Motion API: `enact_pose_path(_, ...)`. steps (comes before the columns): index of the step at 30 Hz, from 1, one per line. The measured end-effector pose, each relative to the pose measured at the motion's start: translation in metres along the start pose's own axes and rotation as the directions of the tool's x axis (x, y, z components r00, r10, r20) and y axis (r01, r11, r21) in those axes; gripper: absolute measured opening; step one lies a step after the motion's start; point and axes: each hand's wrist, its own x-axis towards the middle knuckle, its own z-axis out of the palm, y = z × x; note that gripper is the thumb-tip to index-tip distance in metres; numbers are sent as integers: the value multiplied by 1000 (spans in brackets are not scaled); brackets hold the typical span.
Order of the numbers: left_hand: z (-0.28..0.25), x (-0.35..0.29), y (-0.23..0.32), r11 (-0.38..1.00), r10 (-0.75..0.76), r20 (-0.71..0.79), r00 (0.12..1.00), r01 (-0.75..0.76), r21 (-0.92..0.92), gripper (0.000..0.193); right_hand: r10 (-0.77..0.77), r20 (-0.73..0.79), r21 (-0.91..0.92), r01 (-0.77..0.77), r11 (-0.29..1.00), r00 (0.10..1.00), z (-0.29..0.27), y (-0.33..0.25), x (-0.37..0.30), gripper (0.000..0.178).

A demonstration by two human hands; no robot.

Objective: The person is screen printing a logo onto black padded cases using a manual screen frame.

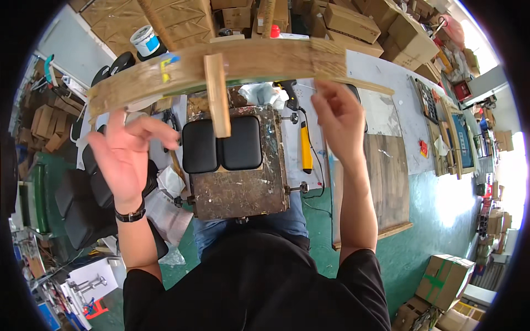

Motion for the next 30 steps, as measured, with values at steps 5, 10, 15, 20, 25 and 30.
enact_pose_path(5,18,-64,-31,956,-44,-439,897,165,243,62,-129,-94,152,142,978,987,15,-34,36,34)
enact_pose_path(10,29,-142,-52,911,-301,-406,863,386,145,35,-547,336,-517,636,573,767,72,-40,55,41)
enact_pose_path(15,40,-156,-62,853,-355,-433,828,477,212,44,-568,522,-470,770,431,637,100,-2,53,37)
enact_pose_path(20,28,-163,-69,831,-377,-368,850,486,272,52,-347,588,-449,651,612,731,90,-6,31,33)
enact_pose_path(25,26,-162,-70,854,-369,-356,858,465,234,52,-361,689,-333,717,612,628,67,-38,-45,27)
enact_pose_path(30,25,-164,-71,820,-384,-355,852,492,293,52,-288,708,-323,658,680,645,58,-45,-46,28)
